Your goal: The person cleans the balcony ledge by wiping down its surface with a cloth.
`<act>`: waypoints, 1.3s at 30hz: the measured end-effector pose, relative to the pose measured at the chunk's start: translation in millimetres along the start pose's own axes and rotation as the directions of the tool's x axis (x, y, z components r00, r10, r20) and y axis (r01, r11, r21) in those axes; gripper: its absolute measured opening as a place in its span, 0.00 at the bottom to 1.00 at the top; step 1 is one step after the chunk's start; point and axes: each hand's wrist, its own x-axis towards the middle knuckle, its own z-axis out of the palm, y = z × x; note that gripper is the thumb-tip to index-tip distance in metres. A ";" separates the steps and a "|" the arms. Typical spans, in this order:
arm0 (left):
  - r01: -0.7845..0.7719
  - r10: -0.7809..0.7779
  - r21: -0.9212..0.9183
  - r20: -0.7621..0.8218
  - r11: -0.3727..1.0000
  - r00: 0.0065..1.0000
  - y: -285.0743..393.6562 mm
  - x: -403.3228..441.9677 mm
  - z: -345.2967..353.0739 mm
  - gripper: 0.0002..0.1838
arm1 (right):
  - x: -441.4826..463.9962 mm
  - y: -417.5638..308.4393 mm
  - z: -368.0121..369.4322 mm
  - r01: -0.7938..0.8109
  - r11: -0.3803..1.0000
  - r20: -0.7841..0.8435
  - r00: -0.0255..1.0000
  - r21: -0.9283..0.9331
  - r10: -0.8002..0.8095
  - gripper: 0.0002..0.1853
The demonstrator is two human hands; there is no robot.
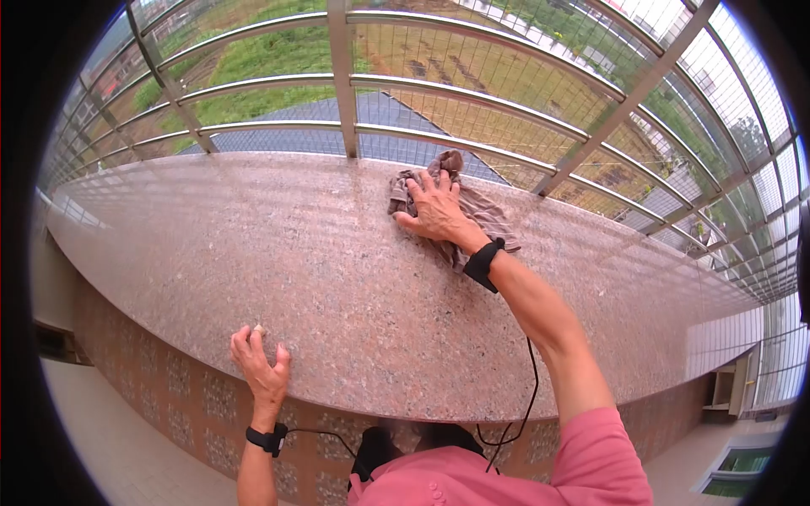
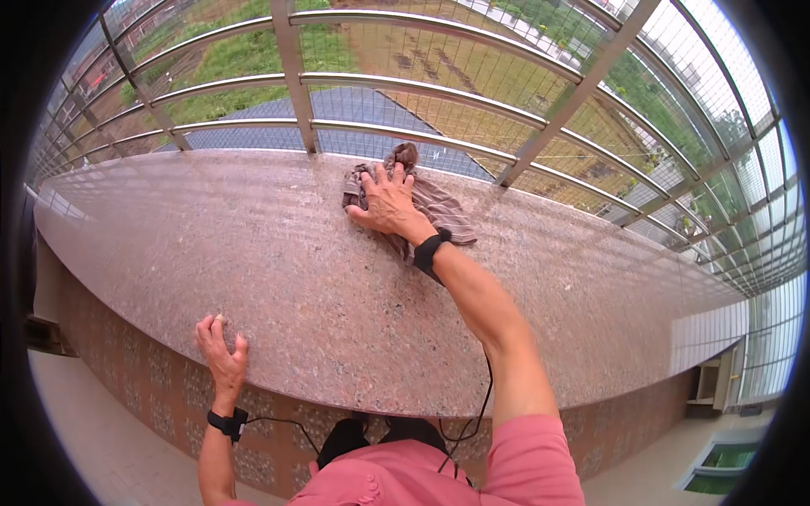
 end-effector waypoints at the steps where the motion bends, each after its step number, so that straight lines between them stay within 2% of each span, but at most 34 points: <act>1: 0.011 -0.011 -0.005 0.006 1.000 1.000 1.0 0.7 0.8 0.27 | 1.5 -0.5 -1.5 0.015 1.000 0.020 1.000 0.001 -0.015 0.42; 5: 0.009 -0.008 0.036 -0.028 0.999 1.000 4.8 3.1 0.0 0.24 | 16.6 -18.5 8.0 0.134 0.986 0.017 0.990 0.101 -0.137 0.39; 9: 0.046 -0.045 -0.023 0.040 0.999 0.998 5.2 2.0 -5.5 0.26 | 45.8 -37.0 13.5 0.241 0.957 0.046 0.967 0.160 -0.251 0.36; 18: 0.021 -0.021 -0.007 -0.025 1.000 0.999 10.2 5.7 -6.3 0.25 | 88.7 -91.1 34.7 0.411 0.901 -0.016 0.911 0.141 -0.413 0.33; 24: 0.057 -0.056 -0.036 0.026 0.998 0.998 5.6 2.8 -5.2 0.27 | 135.2 -114.3 39.5 0.513 0.841 0.048 0.848 0.169 -0.527 0.31; 30: 0.070 -0.069 -0.038 0.030 0.997 0.997 5.8 4.5 -9.3 0.28 | 174.0 -133.0 40.6 0.384 0.906 0.125 0.904 0.178 -0.408 0.30; 39: 0.054 -0.054 -0.086 0.001 0.995 0.999 5.3 4.2 -7.6 0.27 | 144.9 -150.5 49.1 0.321 0.941 0.056 0.943 0.109 -0.328 0.32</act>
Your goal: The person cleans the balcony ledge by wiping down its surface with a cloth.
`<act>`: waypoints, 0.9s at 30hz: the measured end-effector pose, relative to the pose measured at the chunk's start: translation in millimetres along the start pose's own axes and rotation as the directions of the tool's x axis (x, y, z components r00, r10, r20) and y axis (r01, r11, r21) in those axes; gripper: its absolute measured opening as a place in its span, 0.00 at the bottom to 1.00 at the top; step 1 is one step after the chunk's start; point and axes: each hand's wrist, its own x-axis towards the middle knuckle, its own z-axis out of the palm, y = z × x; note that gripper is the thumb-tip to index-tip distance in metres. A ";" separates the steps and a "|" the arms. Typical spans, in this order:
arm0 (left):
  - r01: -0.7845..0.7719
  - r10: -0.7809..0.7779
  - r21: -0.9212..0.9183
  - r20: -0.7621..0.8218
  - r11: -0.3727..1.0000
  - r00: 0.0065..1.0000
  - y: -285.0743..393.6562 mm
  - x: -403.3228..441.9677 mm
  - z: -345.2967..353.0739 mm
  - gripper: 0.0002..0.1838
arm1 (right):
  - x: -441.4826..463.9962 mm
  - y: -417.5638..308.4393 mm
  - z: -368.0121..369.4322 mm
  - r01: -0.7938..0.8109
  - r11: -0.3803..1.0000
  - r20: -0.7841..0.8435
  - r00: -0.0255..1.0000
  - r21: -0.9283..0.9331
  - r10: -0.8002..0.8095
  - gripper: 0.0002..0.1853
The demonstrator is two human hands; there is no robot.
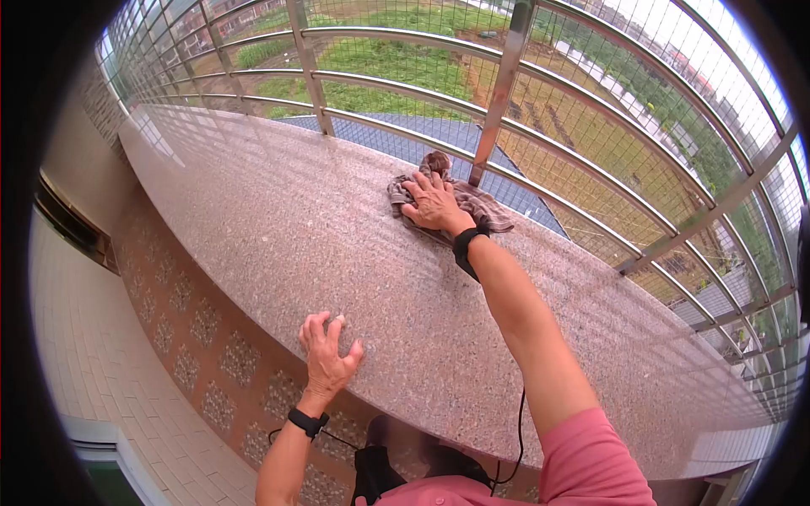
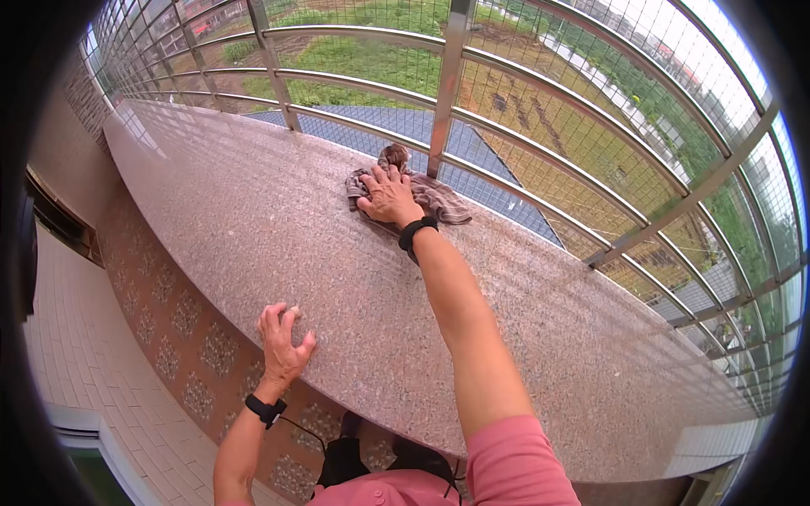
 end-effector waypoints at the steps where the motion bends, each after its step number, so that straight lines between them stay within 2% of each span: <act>1: -0.001 0.001 0.005 -0.007 1.000 1.000 -0.6 -0.2 0.6 0.27 | -5.3 -3.0 1.4 0.000 1.000 -0.002 1.000 -0.002 0.000 0.32; 9: -0.024 0.024 -0.005 -0.068 1.000 0.997 -5.3 -2.7 8.2 0.26 | -67.0 -34.7 6.9 0.104 0.993 -0.048 0.993 -0.053 -0.107 0.31; 11: -0.057 0.061 0.041 -0.111 0.998 0.992 -5.2 -2.3 8.1 0.26 | -84.7 -44.4 13.2 0.152 0.985 -0.049 0.987 -0.083 -0.156 0.31; 20: -0.078 0.074 -0.028 -0.127 0.997 0.989 -10.3 -6.3 22.6 0.24 | -174.1 -121.6 11.8 0.204 0.977 0.083 0.976 -0.056 -0.199 0.33; 22: -0.064 0.062 -0.010 -0.172 0.998 0.983 -12.8 -6.6 23.5 0.25 | -200.1 -136.2 17.0 0.261 0.965 0.061 0.964 -0.031 -0.258 0.34; 23: -0.089 0.082 -0.045 -0.139 0.995 0.987 -12.7 -7.2 24.8 0.25 | -215.0 -142.8 17.4 0.283 0.959 0.051 0.958 -0.015 -0.282 0.34; 24: -0.083 0.077 -0.029 -0.157 0.996 0.985 -13.7 -6.2 25.6 0.24 | -230.1 -149.6 16.0 0.235 0.972 0.062 0.970 -0.020 -0.233 0.34; 25: -0.075 0.072 -0.008 -0.178 0.997 0.981 -13.5 -6.4 25.6 0.23 | -244.8 -157.6 14.5 0.278 0.961 0.061 0.959 0.010 -0.278 0.34; 26: -0.096 0.090 -0.031 -0.155 0.995 0.984 -12.5 -7.3 24.0 0.23 | -258.3 -163.1 11.5 0.326 0.944 0.056 0.943 0.040 -0.328 0.35; 27: -0.102 0.089 -0.078 -0.156 0.992 0.984 -12.1 -6.1 21.0 0.22 | -270.3 -166.4 6.2 0.297 0.954 0.059 0.952 0.039 -0.299 0.35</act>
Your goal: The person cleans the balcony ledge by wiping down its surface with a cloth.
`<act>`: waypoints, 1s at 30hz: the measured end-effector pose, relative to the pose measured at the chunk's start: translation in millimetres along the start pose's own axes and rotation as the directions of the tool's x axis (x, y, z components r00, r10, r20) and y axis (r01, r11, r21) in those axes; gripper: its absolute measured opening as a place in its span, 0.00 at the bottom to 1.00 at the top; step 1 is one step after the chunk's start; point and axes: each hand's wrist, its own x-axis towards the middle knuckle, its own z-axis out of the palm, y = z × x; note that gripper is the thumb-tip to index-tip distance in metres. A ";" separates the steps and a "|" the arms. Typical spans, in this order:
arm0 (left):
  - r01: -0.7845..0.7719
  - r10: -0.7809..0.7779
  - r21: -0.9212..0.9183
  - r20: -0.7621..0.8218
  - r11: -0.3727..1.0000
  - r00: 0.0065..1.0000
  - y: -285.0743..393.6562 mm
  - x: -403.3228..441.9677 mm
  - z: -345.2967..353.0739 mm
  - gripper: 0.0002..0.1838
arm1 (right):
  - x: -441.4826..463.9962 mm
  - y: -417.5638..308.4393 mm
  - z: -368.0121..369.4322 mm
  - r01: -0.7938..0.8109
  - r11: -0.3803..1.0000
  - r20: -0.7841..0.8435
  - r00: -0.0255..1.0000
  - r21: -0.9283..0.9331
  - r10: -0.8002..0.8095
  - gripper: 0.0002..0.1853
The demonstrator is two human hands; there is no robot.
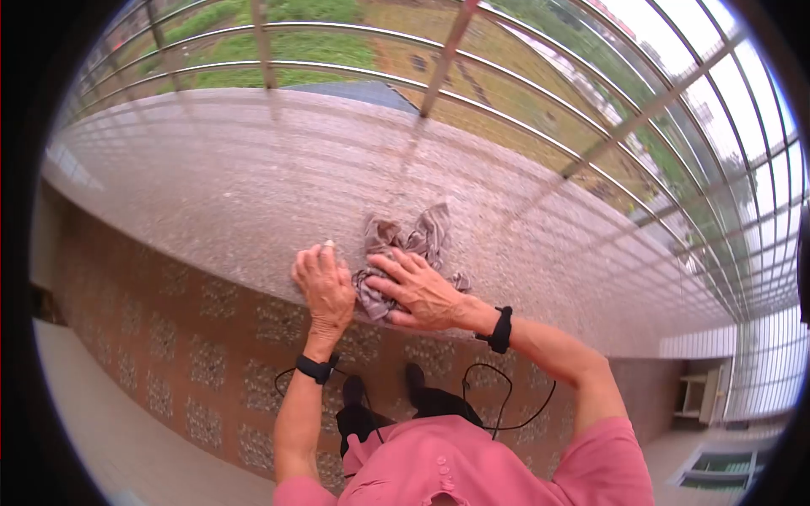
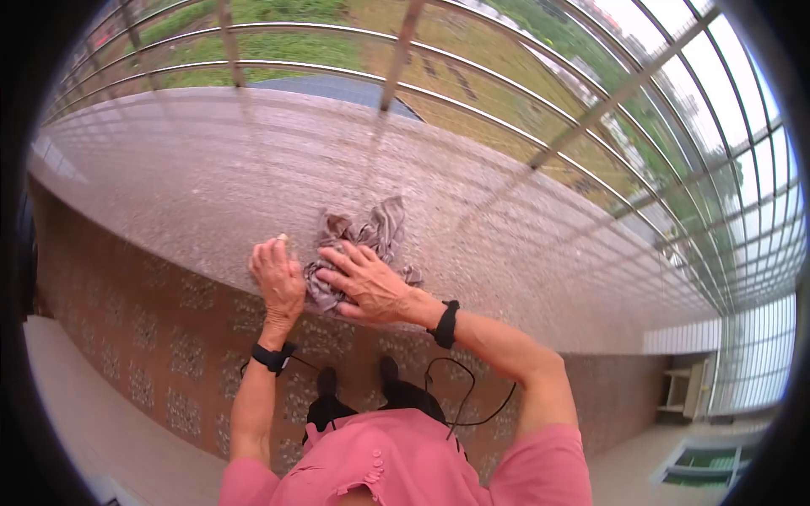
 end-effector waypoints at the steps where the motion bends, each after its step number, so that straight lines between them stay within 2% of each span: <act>1: 0.004 -0.004 -0.042 -0.003 0.999 1.000 -0.3 2.2 -2.1 0.22 | -9.3 -5.8 -4.5 0.016 0.999 0.013 1.000 0.032 -0.017 0.35; 4: -0.004 0.006 -0.043 0.025 0.999 1.000 -0.9 2.5 -4.4 0.21 | -24.5 5.6 -8.2 0.028 0.998 0.009 1.000 0.062 -0.028 0.35; 7: 0.002 -0.001 -0.011 0.046 1.000 0.999 0.3 1.6 -4.8 0.20 | -23.0 45.8 -14.1 0.012 0.992 -0.024 1.000 -0.129 -0.015 0.34; 8: -0.002 0.003 -0.013 0.058 1.000 0.998 1.6 2.0 -6.0 0.20 | -20.5 64.2 -17.5 0.002 0.993 -0.023 1.000 -0.121 -0.005 0.34; 10: 0.000 -0.001 0.022 0.057 1.000 0.998 4.0 3.5 -8.6 0.19 | -11.4 105.0 -29.0 -0.080 0.967 -0.092 0.994 -0.240 0.060 0.32; 12: 0.005 -0.007 0.026 0.071 1.000 0.997 5.1 4.2 -9.8 0.19 | 4.5 141.6 -41.3 -0.201 0.950 -0.026 0.979 -0.241 0.200 0.30; 13: 0.009 -0.011 0.028 0.079 1.000 0.997 5.6 4.5 -10.9 0.19 | 10.2 158.1 -43.1 -0.239 0.932 -0.051 0.971 -0.272 0.234 0.30; 18: 0.037 -0.039 0.017 0.114 0.999 0.993 7.9 6.8 -13.4 0.19 | 35.8 233.9 -54.8 -0.361 0.917 -0.081 0.932 -0.169 0.352 0.31; 20: 0.045 -0.047 0.020 0.109 0.999 0.993 7.3 7.8 -12.3 0.19 | 45.1 262.0 -54.8 -0.414 0.886 -0.166 0.908 -0.209 0.386 0.31; 24: 0.033 -0.033 0.002 0.105 0.999 0.994 6.3 7.6 -15.2 0.19 | 51.2 283.1 -61.7 -0.450 0.869 -0.185 0.890 -0.206 0.417 0.32; 28: 0.029 -0.028 -0.008 0.109 1.000 0.994 7.9 8.7 -16.5 0.19 | 43.7 280.6 -58.0 -0.566 0.804 -0.258 0.816 -0.179 0.517 0.33; 30: 0.029 -0.029 0.002 0.087 1.000 0.996 6.6 7.4 -15.0 0.19 | 32.4 275.0 -58.7 -0.705 0.695 -0.257 0.704 -0.143 0.662 0.35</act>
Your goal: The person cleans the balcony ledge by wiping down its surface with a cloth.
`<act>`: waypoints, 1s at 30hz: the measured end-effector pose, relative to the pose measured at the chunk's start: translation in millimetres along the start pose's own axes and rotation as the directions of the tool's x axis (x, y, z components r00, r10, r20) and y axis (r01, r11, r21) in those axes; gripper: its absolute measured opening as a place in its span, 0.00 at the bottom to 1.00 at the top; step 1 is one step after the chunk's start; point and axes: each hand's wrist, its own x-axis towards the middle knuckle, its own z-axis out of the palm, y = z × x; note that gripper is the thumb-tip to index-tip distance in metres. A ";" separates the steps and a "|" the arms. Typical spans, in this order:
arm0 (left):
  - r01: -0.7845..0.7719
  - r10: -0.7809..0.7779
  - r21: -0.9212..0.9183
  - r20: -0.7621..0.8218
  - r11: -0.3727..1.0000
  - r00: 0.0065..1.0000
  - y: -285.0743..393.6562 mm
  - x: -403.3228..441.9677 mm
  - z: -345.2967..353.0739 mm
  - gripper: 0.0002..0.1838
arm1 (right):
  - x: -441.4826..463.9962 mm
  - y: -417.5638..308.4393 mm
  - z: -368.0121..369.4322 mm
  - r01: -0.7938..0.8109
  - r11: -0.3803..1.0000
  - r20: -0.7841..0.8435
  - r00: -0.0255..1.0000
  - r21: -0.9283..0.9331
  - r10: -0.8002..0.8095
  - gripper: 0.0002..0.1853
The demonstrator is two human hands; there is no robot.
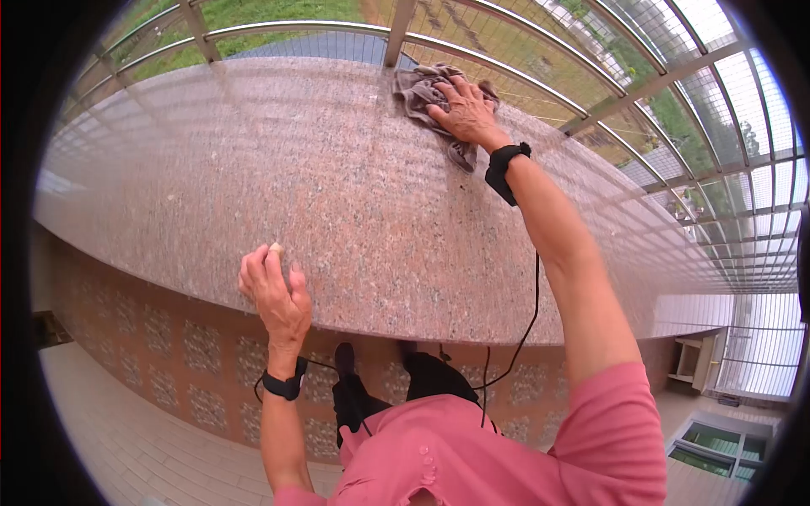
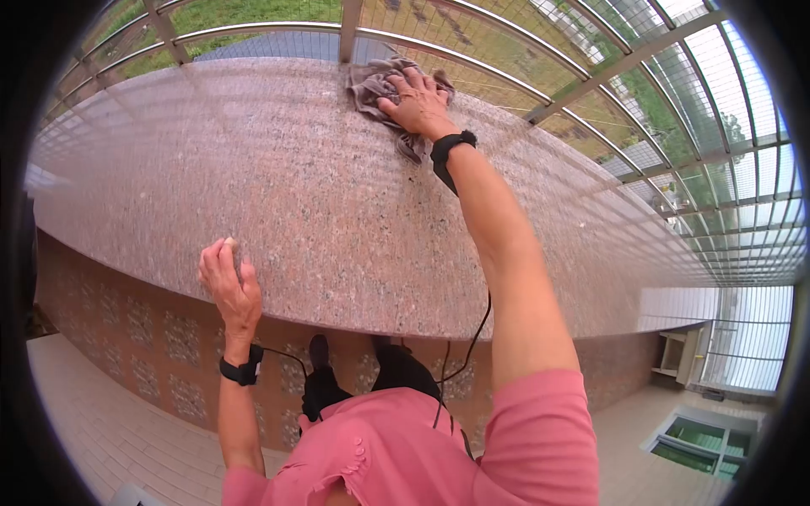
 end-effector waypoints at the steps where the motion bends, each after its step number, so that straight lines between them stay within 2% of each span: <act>1: -0.006 0.006 0.011 -0.021 1.000 1.000 -0.5 -1.1 1.1 0.18 | -7.1 3.5 -1.8 -0.045 0.999 0.018 0.999 -0.005 0.045 0.37; 9: -0.056 0.059 0.044 -0.054 0.997 0.997 -7.0 -3.7 12.2 0.21 | -95.4 23.4 -21.2 -0.289 0.956 0.097 0.951 -0.049 0.293 0.39; 16: -0.052 0.054 0.172 -0.009 0.984 0.998 -0.4 -3.4 15.1 0.25 | -167.6 -15.8 -22.8 -0.365 0.928 0.065 0.927 -0.077 0.370 0.38; 21: -0.058 0.057 0.192 0.010 0.980 0.998 -0.3 -3.5 15.3 0.26 | -214.7 -71.7 -17.6 -0.336 0.939 0.035 0.940 -0.078 0.339 0.37; 26: -0.112 0.115 0.186 -0.002 0.976 0.993 -3.9 -5.4 18.1 0.25 | -247.5 -138.9 0.1 -0.274 0.956 -0.080 0.960 -0.105 0.267 0.38; 28: -0.113 0.118 0.172 -0.016 0.979 0.993 -6.3 -5.1 19.0 0.23 | -254.9 -177.0 -1.3 -0.221 0.969 -0.062 0.975 -0.107 0.216 0.37; 30: -0.117 0.123 0.153 -0.032 0.981 0.992 -7.7 -4.8 22.3 0.22 | -262.8 -211.4 3.3 -0.128 0.989 -0.123 0.985 -0.070 0.119 0.37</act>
